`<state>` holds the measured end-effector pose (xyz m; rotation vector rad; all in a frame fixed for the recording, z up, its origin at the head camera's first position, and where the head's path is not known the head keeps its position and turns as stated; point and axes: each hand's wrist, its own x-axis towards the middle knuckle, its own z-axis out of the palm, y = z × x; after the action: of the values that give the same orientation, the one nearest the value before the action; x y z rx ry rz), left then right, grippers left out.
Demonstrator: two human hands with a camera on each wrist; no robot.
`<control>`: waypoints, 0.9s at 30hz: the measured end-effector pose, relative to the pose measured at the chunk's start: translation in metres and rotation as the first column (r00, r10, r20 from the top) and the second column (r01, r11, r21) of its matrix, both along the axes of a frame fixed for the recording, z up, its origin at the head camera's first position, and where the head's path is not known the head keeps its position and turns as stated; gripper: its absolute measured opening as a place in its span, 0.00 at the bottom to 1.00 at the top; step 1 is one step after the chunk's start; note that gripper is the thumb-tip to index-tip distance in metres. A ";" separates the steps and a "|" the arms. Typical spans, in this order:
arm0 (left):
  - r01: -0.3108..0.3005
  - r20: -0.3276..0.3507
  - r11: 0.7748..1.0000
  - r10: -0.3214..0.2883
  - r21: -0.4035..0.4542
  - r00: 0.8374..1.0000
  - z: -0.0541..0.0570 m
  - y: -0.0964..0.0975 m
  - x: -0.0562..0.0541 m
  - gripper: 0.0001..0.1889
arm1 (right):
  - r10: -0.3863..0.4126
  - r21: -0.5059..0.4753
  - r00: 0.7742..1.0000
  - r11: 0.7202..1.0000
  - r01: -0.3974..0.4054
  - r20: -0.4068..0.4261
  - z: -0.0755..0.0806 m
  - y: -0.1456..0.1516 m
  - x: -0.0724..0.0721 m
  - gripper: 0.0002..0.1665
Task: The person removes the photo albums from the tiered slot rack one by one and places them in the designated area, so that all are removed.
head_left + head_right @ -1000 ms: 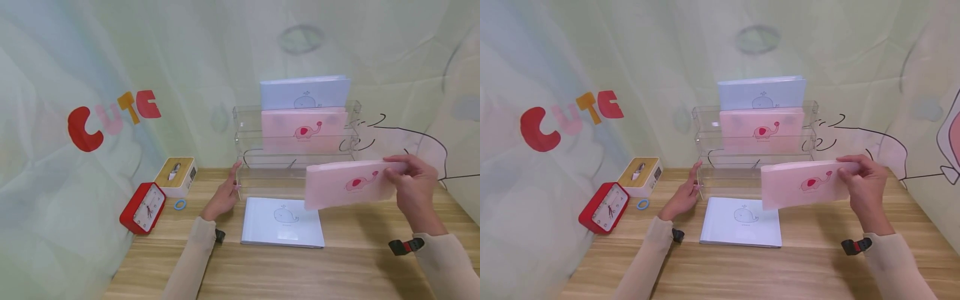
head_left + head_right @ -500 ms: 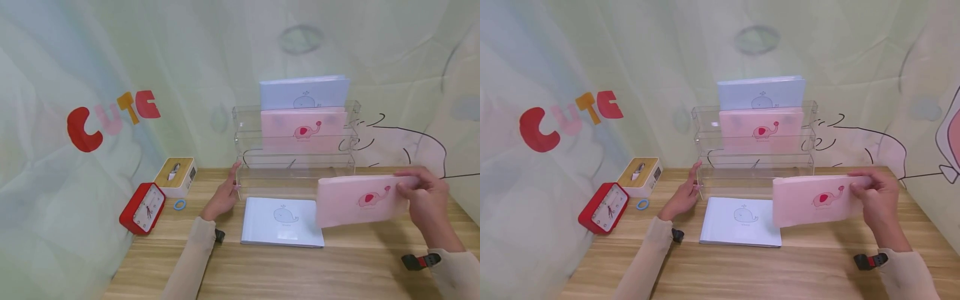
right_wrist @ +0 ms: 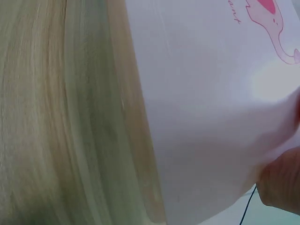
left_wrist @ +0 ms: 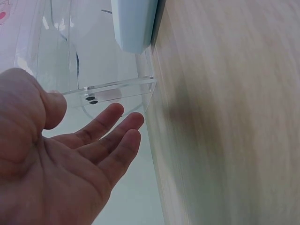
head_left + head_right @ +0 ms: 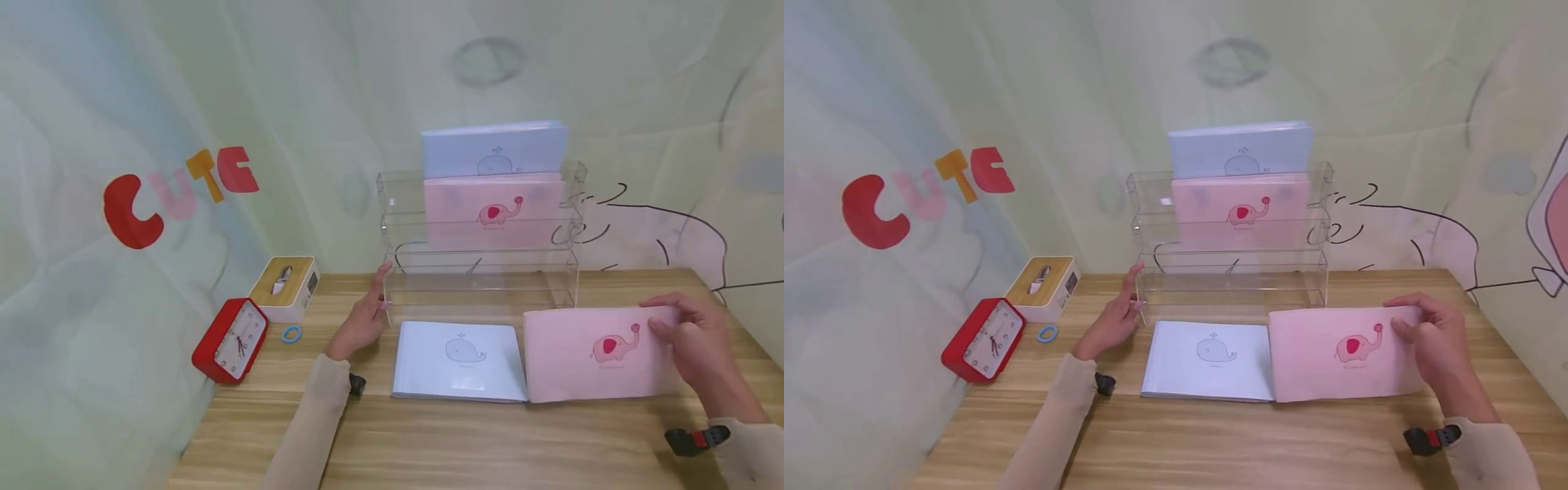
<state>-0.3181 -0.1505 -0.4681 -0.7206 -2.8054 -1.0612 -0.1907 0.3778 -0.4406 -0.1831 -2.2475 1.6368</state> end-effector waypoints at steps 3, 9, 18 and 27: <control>0.002 -0.008 1.000 -0.002 0.001 1.000 0.000 0.000 0.001 0.44 | 0.005 0.012 0.999 1.000 -0.005 0.049 -0.006 0.003 -0.002 0.21; 0.012 -0.003 1.000 -0.012 0.001 1.000 0.000 -0.001 0.000 0.44 | 0.007 0.054 0.985 0.998 -0.017 0.174 -0.013 0.011 -0.007 0.22; 0.031 -0.034 1.000 -0.031 0.003 0.999 -0.001 -0.002 0.001 0.42 | -0.045 0.118 0.918 0.993 -0.002 0.394 -0.016 0.012 -0.020 0.26; 0.032 -0.027 0.999 -0.032 -0.002 0.999 0.000 -0.001 0.000 0.41 | -0.042 0.142 0.884 0.990 -0.028 0.466 -0.023 0.010 -0.033 0.33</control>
<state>-0.3177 -0.1519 -0.4684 -0.7766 -2.7820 -1.0458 -0.2235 0.3883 -0.4638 -0.6093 -2.7017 1.5402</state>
